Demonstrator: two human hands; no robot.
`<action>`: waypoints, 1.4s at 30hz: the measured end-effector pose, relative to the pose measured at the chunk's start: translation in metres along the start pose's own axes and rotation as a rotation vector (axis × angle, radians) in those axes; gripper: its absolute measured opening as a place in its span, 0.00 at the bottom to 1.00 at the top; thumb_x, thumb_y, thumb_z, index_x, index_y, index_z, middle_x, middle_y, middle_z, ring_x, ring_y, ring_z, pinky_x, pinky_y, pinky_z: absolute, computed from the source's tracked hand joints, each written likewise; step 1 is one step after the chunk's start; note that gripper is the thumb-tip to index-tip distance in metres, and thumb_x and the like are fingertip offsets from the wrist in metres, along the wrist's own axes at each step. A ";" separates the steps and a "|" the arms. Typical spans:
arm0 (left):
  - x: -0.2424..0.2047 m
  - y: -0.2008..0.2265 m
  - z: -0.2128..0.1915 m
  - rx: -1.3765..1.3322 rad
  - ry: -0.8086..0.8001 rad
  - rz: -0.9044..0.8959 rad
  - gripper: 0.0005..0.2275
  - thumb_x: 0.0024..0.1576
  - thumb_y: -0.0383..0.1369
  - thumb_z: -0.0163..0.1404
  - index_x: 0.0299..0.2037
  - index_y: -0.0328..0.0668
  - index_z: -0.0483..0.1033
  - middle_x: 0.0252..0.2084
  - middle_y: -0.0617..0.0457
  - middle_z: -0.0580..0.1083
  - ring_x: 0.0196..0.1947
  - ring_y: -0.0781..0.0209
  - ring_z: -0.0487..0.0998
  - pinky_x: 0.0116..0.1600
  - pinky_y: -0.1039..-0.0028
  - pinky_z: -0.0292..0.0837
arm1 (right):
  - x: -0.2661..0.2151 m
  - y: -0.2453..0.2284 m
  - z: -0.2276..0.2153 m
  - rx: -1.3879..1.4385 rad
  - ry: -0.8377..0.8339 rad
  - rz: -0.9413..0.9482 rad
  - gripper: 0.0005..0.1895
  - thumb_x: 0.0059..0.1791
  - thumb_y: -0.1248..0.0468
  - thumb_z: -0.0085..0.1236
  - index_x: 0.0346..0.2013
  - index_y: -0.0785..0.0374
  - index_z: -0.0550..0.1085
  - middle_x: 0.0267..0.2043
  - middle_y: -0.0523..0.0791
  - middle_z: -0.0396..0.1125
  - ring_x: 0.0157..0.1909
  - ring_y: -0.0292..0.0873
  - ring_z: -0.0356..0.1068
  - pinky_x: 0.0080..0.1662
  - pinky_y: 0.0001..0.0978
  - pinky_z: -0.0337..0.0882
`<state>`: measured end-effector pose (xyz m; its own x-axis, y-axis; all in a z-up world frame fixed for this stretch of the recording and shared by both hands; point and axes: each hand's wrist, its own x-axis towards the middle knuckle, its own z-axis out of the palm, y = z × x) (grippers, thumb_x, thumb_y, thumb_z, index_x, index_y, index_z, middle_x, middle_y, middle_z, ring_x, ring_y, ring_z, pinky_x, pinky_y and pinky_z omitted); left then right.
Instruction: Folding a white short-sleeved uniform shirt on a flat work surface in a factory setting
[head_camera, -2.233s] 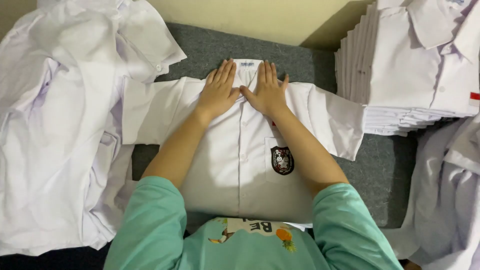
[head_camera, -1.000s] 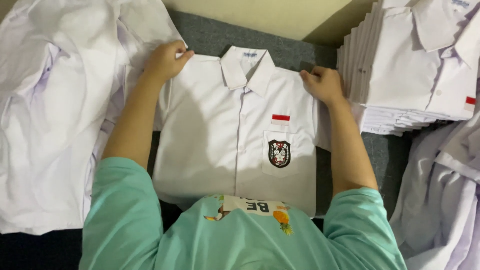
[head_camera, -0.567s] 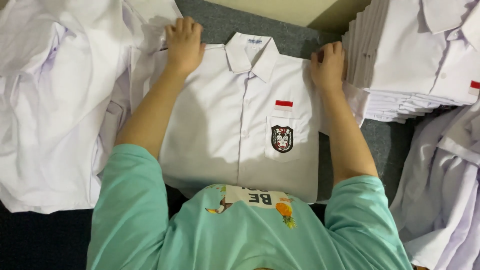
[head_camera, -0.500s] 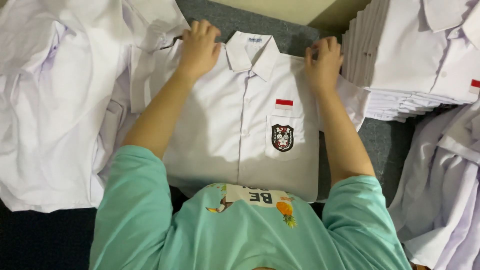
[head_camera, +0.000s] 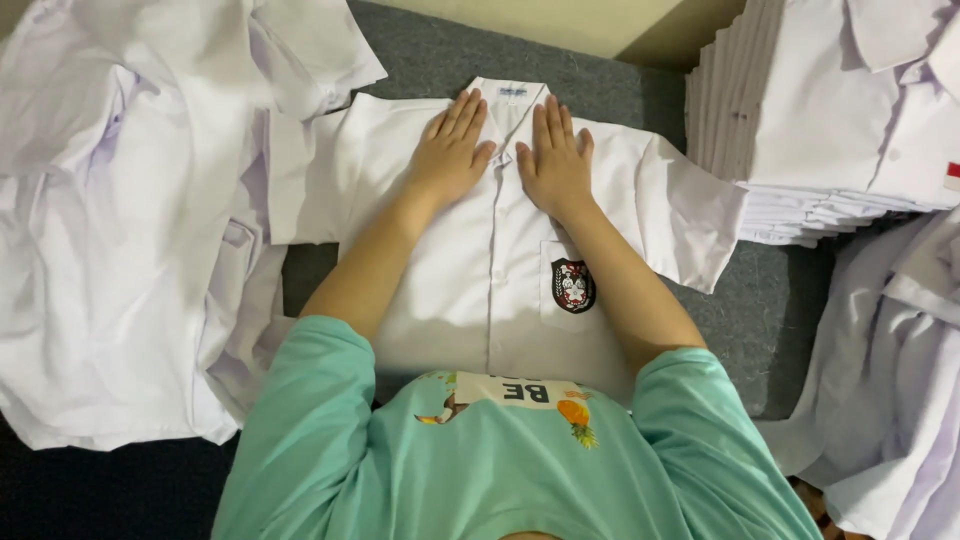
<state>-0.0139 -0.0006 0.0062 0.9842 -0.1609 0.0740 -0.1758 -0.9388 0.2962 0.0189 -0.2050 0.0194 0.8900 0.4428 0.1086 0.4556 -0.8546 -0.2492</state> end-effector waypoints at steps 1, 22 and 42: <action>0.002 0.000 -0.003 0.001 0.001 0.002 0.29 0.70 0.47 0.25 0.78 0.38 0.43 0.81 0.52 0.40 0.80 0.61 0.35 0.78 0.65 0.32 | 0.002 -0.001 -0.004 -0.001 0.002 0.001 0.37 0.59 0.45 0.27 0.78 0.62 0.46 0.82 0.49 0.35 0.82 0.51 0.35 0.71 0.62 0.40; 0.089 -0.058 0.008 -0.718 0.280 -0.335 0.15 0.62 0.47 0.54 0.48 0.47 0.84 0.43 0.46 0.82 0.49 0.47 0.82 0.51 0.64 0.78 | 0.095 0.052 0.028 0.508 0.336 0.337 0.08 0.51 0.51 0.54 0.36 0.46 0.79 0.34 0.38 0.76 0.44 0.46 0.76 0.51 0.40 0.54; 0.082 -0.041 -0.003 -0.999 0.384 -0.266 0.10 0.60 0.39 0.53 0.37 0.42 0.83 0.33 0.59 0.80 0.35 0.70 0.77 0.41 0.77 0.71 | 0.079 0.033 -0.002 1.055 0.467 0.144 0.07 0.49 0.66 0.50 0.27 0.56 0.74 0.30 0.37 0.70 0.38 0.33 0.68 0.45 0.26 0.68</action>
<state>0.0734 0.0254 0.0034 0.9514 0.2774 0.1336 -0.0683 -0.2330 0.9701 0.1040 -0.1993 0.0216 0.9524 0.0294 0.3033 0.3044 -0.1411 -0.9420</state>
